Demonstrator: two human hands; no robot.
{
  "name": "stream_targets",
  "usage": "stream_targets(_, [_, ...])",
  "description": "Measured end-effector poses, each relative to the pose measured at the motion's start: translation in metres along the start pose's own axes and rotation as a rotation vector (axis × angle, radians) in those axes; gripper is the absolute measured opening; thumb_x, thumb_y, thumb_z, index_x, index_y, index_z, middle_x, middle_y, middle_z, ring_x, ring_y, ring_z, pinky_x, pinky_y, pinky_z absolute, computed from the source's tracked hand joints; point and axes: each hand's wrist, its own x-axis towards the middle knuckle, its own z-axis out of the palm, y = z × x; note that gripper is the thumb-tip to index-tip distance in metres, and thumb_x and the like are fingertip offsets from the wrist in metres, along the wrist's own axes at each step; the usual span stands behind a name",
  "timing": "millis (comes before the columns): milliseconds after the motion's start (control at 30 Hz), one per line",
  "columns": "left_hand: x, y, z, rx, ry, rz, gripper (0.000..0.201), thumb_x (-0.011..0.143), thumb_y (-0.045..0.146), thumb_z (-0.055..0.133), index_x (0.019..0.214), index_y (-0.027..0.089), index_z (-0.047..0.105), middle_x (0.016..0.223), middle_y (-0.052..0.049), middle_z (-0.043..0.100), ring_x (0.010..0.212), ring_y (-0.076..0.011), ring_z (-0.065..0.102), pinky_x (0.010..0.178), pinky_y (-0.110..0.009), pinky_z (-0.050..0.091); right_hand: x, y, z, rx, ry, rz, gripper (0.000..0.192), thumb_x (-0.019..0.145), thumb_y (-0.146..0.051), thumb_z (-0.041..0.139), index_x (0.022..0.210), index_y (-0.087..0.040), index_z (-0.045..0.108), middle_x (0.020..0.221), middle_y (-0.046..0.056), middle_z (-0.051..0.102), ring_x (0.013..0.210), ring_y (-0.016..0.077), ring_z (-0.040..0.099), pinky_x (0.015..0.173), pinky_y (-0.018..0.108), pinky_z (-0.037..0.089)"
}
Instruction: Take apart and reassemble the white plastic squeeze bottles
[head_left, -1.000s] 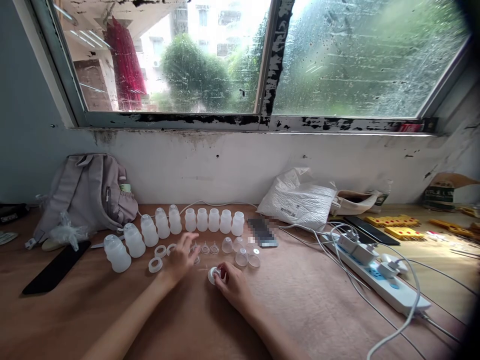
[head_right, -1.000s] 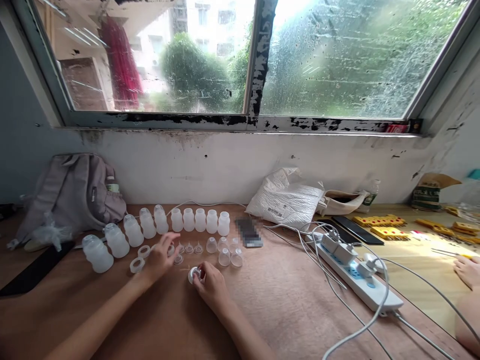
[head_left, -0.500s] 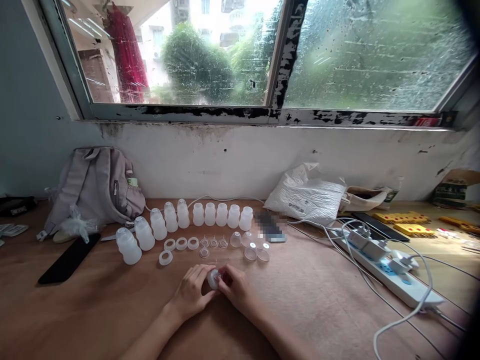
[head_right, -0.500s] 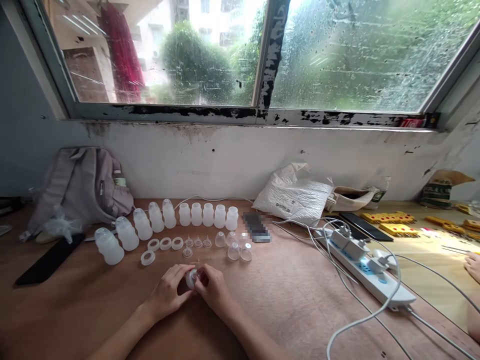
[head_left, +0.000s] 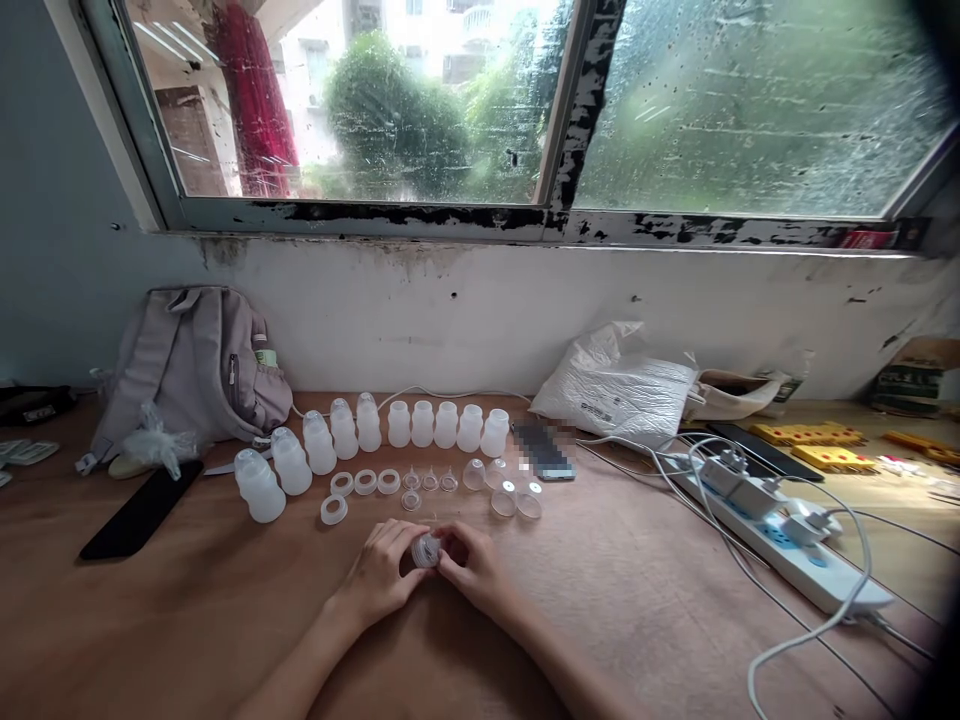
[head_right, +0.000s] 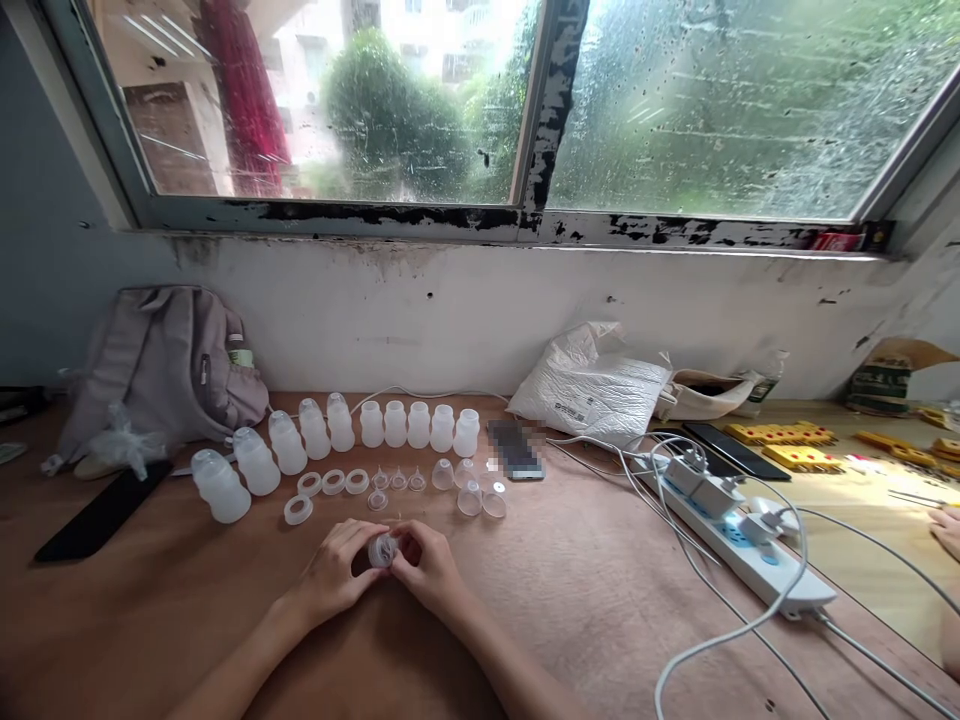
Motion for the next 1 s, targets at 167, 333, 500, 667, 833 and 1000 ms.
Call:
stream_targets(167, [0.002,-0.003,-0.008,0.003,-0.035,0.015,0.038,0.069,0.027,0.060,0.106,0.024,0.053,0.099,-0.006,0.061,0.092,-0.0226,0.054,0.082,-0.039,0.041,0.000,0.001,-0.001,0.039,0.003,0.007,0.016,0.066,-0.012,0.049,0.079,-0.018,0.057,0.059,-0.003,0.051,0.051,0.0086,0.044,0.047,0.019,0.037])
stream_targets(333, [0.002,-0.026,-0.020,0.128,0.034,0.022,0.038,0.072,0.026,0.056,0.110,0.023,0.051,0.102,-0.007,0.059,0.096,-0.0228,0.052,0.084,-0.041,0.040,0.003,0.006,-0.009,0.006,0.083,0.051,0.015,0.071,-0.018,0.049,0.085,-0.018,0.055,0.064,-0.001,0.054,0.055,0.0110,0.049,0.051,0.021,0.040])
stream_targets(500, [0.000,-0.056,-0.025,0.339,0.180,-0.116,0.033,0.071,0.030,0.056,0.104,0.023,0.053,0.110,-0.007,0.055,0.103,-0.0246,0.047,0.086,-0.043,0.037,0.016,0.025,-0.011,-0.189,0.160,0.023,0.012,0.072,-0.022,0.051,0.083,-0.018,0.055,0.068,0.001,0.054,0.060,0.0130,0.050,0.057,0.024,0.041])
stream_targets(667, [-0.002,-0.069,-0.021,0.480,0.253,-0.240,0.029,0.070,0.035,0.056,0.096,0.023,0.056,0.110,-0.009,0.054,0.103,-0.0268,0.047,0.085,-0.043,0.037,0.033,0.037,-0.006,-0.341,0.110,0.011,0.011,0.074,-0.021,0.048,0.083,-0.018,0.054,0.075,0.002,0.053,0.062,0.0123,0.051,0.058,0.023,0.041])
stream_targets(833, [-0.006,-0.077,-0.006,0.524,0.304,-0.361,0.049,0.072,0.036,0.051,0.116,0.016,0.043,0.124,-0.016,0.044,0.112,-0.0291,0.040,0.090,-0.046,0.032,0.044,0.037,0.001,-0.494,0.089,0.048,0.012,0.076,-0.025,0.047,0.084,-0.020,0.054,0.079,0.001,0.055,0.066,0.0125,0.054,0.057,0.022,0.039])
stream_targets(1000, [-0.008,-0.088,0.011,0.505,0.330,-0.376,0.063,0.076,0.036,0.044,0.129,0.008,0.025,0.133,-0.021,0.031,0.123,-0.0304,0.027,0.094,-0.047,0.030,0.047,0.038,0.005,-0.561,0.062,0.027,0.015,0.080,-0.027,0.044,0.089,-0.021,0.054,0.086,0.002,0.058,0.071,0.0126,0.057,0.057,0.021,0.038])
